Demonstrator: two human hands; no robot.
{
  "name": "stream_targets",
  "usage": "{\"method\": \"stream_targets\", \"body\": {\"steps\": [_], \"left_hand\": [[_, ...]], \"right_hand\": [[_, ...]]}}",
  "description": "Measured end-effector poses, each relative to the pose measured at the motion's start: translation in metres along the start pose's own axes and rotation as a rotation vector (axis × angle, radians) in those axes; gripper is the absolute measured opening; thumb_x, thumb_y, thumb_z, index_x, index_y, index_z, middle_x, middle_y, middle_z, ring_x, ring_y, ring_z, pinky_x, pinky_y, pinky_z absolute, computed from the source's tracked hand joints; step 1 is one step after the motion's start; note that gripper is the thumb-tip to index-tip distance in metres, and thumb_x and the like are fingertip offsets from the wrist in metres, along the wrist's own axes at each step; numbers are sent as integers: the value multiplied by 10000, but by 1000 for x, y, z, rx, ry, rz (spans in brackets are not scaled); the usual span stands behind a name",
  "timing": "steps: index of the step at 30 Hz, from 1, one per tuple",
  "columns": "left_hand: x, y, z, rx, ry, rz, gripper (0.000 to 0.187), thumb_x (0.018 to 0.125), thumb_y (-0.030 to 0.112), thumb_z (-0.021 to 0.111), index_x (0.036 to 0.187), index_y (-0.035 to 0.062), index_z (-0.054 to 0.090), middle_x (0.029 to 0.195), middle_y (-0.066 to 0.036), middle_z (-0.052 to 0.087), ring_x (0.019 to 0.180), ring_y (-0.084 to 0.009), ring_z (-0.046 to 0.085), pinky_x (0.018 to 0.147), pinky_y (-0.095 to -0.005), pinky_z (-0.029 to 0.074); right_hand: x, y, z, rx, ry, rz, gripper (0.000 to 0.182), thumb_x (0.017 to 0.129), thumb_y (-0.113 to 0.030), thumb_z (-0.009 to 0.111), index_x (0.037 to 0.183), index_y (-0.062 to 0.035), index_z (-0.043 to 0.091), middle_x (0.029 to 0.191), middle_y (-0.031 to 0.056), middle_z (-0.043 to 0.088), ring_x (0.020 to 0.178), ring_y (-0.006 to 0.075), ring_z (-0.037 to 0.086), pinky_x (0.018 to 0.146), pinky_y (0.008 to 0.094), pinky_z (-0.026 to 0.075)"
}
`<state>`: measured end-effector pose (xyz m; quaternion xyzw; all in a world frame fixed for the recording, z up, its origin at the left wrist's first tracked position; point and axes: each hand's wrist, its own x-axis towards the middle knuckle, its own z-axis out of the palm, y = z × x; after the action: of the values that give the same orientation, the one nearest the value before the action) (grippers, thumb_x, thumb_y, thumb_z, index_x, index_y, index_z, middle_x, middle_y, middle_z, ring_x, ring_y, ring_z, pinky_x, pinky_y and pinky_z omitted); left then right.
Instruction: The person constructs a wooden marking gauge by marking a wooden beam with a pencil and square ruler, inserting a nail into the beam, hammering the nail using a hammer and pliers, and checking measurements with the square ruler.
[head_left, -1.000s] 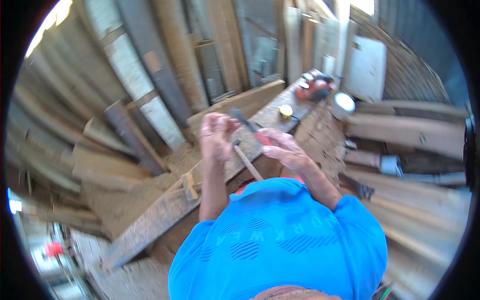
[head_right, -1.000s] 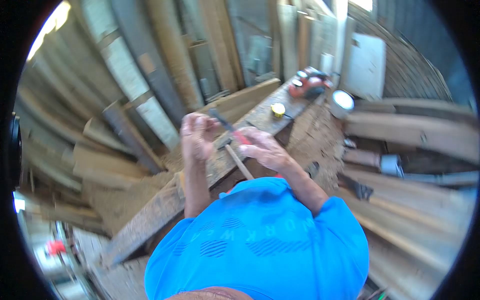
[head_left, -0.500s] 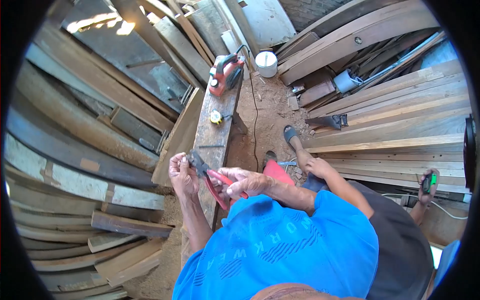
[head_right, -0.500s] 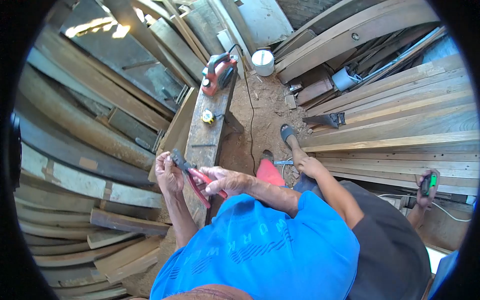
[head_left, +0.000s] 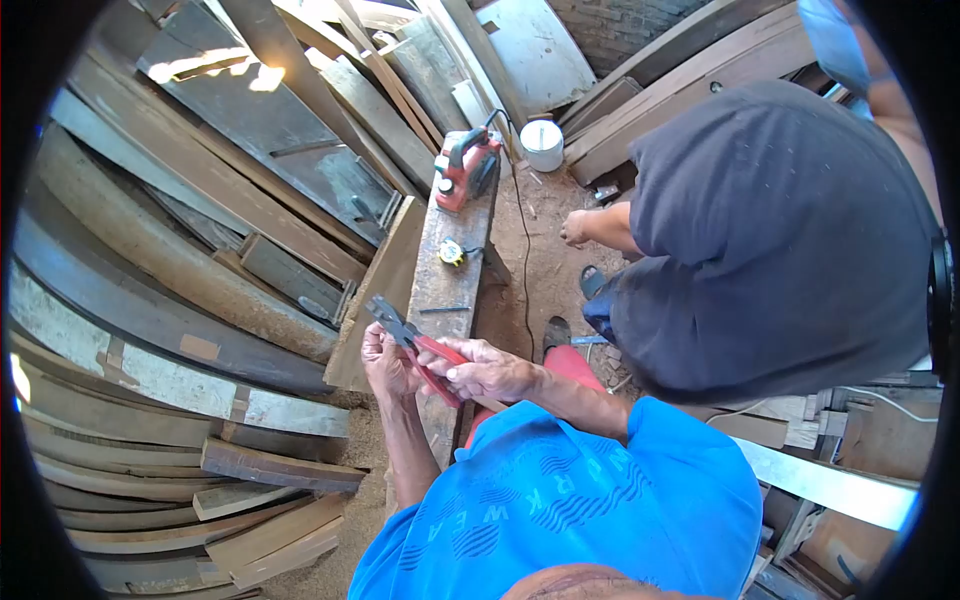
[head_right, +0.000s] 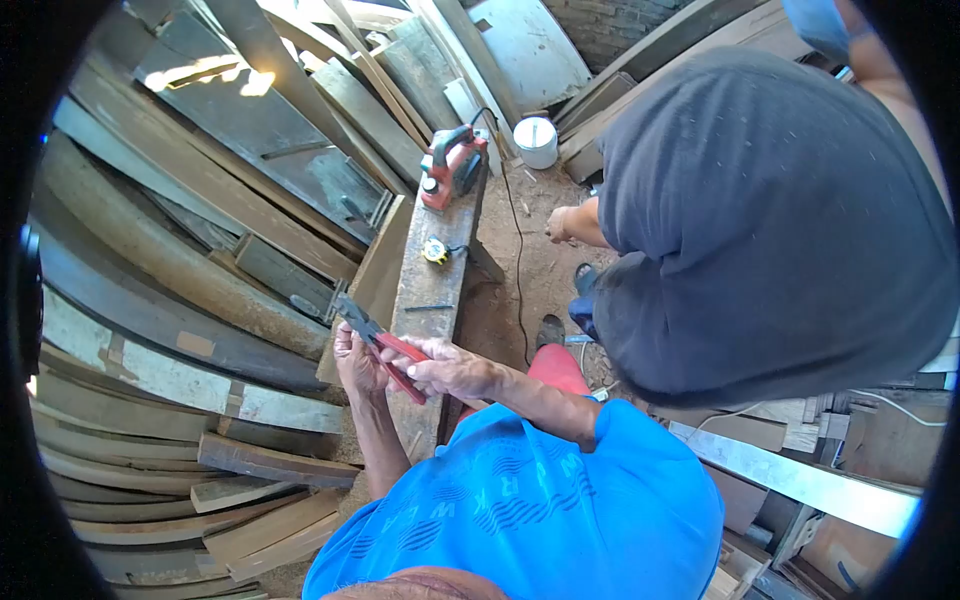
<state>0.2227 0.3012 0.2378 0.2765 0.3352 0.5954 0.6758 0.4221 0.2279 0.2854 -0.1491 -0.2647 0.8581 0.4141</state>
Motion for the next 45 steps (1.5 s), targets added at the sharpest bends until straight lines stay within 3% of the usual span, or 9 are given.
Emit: {"method": "stream_targets", "body": {"steps": [7, 11, 12, 21, 24, 27, 32, 42, 45], "left_hand": [[-23, 22, -15, 50, -56, 26, 95, 970, 68, 636, 1031, 92, 567, 860, -52, 670, 716, -149, 666, 625, -292, 565], [-29, 29, -18, 36, -95, -10, 97, 962, 75, 652, 1009, 97, 570, 847, -30, 654, 712, -133, 645, 625, -297, 554], [-30, 32, -15, 37, -104, -33, 95, 961, 78, 654, 1004, 97, 572, 843, -24, 649, 711, -128, 641, 624, -295, 551], [-37, 43, -16, 22, -148, -75, 52, 969, 56, 635, 970, 65, 583, 894, -47, 660, 771, -125, 646, 710, -303, 566], [-41, 45, -12, 42, -151, -62, 93, 973, 119, 658, 921, 74, 597, 858, -34, 651, 745, -112, 632, 677, -286, 552], [-45, 49, -7, 77, -134, -59, 139, 982, 172, 664, 894, 84, 602, 814, -16, 636, 703, -91, 607, 628, -261, 521], [-51, 58, 7, 81, -133, 16, 171, 989, 213, 665, 889, 85, 610, 767, 16, 620, 638, -60, 559, 577, -229, 470], [-57, 75, -1, 324, -141, 108, 152, 994, 207, 655, 941, 68, 627, 802, 33, 612, 678, -49, 545, 593, -225, 439], [-58, 81, -8, 398, -141, 150, 135, 977, 178, 678, 995, 50, 640, 871, 10, 643, 787, -76, 589, 709, -232, 483]], "right_hand": [[-19, 38, 37, -53, 31, -37, 517, 950, -190, 605, 1419, -28, 457, 1256, 93, 582, 1100, 176, 618, 846, 300, 506], [-25, 45, 53, 1, 95, -21, 463, 951, -105, 575, 1392, -12, 467, 1275, 126, 573, 1137, 228, 630, 906, 357, 552], [-23, 45, 50, -44, 38, -26, 522, 989, -110, 541, 1476, -10, 379, 1381, 164, 549, 1222, 298, 612, 996, 448, 539], [-23, 42, 72, 6, 70, -25, 482, 978, -134, 579, 1426, -24, 437, 1366, 158, 551, 1185, 272, 627, 943, 403, 556], [-22, 48, 64, -22, 16, -11, 623, 991, -169, 563, 1534, -33, 291, 1432, 217, 518, 1271, 347, 578, 1035, 493, 499], [-24, 48, 70, 9, 10, -19, 546, 987, -137, 569, 1484, -23, 374, 1369, 162, 552, 1203, 307, 618, 971, 437, 550], [-26, 47, 77, 0, -4, -7, 578, 997, -138, 553, 1513, -13, 324, 1391, 179, 532, 1237, 335, 599, 992, 464, 539], [-27, 39, 96, -4, -44, 6, 580, 980, -220, 591, 1471, -1, 370, 1384, 222, 542, 1210, 352, 617, 943, 491, 560], [-27, 41, 101, -18, -14, 24, 536, 967, -252, 608, 1396, 12, 425, 1356, 274, 563, 1153, 388, 653, 883, 505, 591]]}}
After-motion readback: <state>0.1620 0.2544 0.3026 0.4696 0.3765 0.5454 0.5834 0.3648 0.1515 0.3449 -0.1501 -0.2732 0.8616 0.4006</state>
